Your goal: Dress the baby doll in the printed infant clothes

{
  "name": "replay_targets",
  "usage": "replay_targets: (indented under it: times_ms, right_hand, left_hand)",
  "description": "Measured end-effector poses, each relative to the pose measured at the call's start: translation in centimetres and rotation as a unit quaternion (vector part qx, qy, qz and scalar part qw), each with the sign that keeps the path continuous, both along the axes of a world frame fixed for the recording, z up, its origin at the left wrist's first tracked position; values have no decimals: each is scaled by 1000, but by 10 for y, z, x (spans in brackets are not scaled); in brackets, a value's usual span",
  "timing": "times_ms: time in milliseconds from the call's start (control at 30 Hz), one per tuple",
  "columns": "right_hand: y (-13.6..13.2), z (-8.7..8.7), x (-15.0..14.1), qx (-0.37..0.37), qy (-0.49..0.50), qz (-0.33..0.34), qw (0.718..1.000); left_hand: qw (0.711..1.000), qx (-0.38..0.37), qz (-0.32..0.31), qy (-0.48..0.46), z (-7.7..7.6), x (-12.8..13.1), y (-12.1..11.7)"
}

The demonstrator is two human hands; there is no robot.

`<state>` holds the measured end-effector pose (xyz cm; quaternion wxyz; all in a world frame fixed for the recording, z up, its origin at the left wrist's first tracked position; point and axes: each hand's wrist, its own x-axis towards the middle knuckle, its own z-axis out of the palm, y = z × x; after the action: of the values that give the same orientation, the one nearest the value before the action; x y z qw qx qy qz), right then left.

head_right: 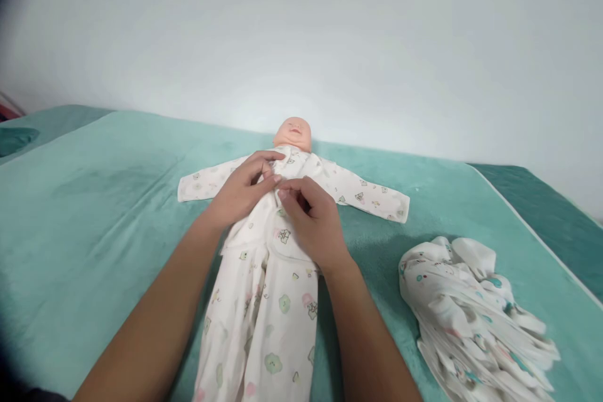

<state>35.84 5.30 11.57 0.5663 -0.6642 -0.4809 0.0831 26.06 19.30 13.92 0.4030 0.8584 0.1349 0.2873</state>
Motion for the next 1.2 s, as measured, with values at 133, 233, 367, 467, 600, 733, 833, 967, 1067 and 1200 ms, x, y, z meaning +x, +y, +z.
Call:
replay_targets:
  times_ms: [133, 233, 367, 467, 600, 733, 833, 967, 1067, 1200]
  right_hand:
    - [0, 4, -2, -91, -98, -83, 987]
    - [-1, 2, 1, -114, -90, -136, 980]
    - [-1, 1, 7, -116, -43, -165, 979]
    - [-5, 2, 20, -128, -21, -171, 977]
    - [-28, -12, 65, -215, -21, -204, 955]
    - [-46, -30, 99, -287, -116, -273, 911]
    - [-36, -32, 86, -176, -204, -311, 911]
    - [-5, -31, 56, -68, -206, -150, 965]
    - [12, -37, 56, -87, -173, -93, 977]
    - [23, -45, 75, -125, -177, -134, 967]
  left_hand:
    - [992, 27, 118, -31, -8, 4, 5]
    - [978, 45, 202, -25, -12, 4, 16]
    - [953, 50, 291, 67, -13, -6, 38]
    - [917, 94, 348, 171, -14, -22, 57]
    - [868, 138, 399, 260, -21, -44, 74]
    - [854, 199, 415, 244, -28, -48, 71]
    - [869, 269, 383, 160, -30, -35, 61]
    - [925, 292, 228, 80, -36, -14, 53]
    - [939, 277, 176, 105, -47, -5, 56]
    - [921, 286, 216, 153, -57, -3, 62]
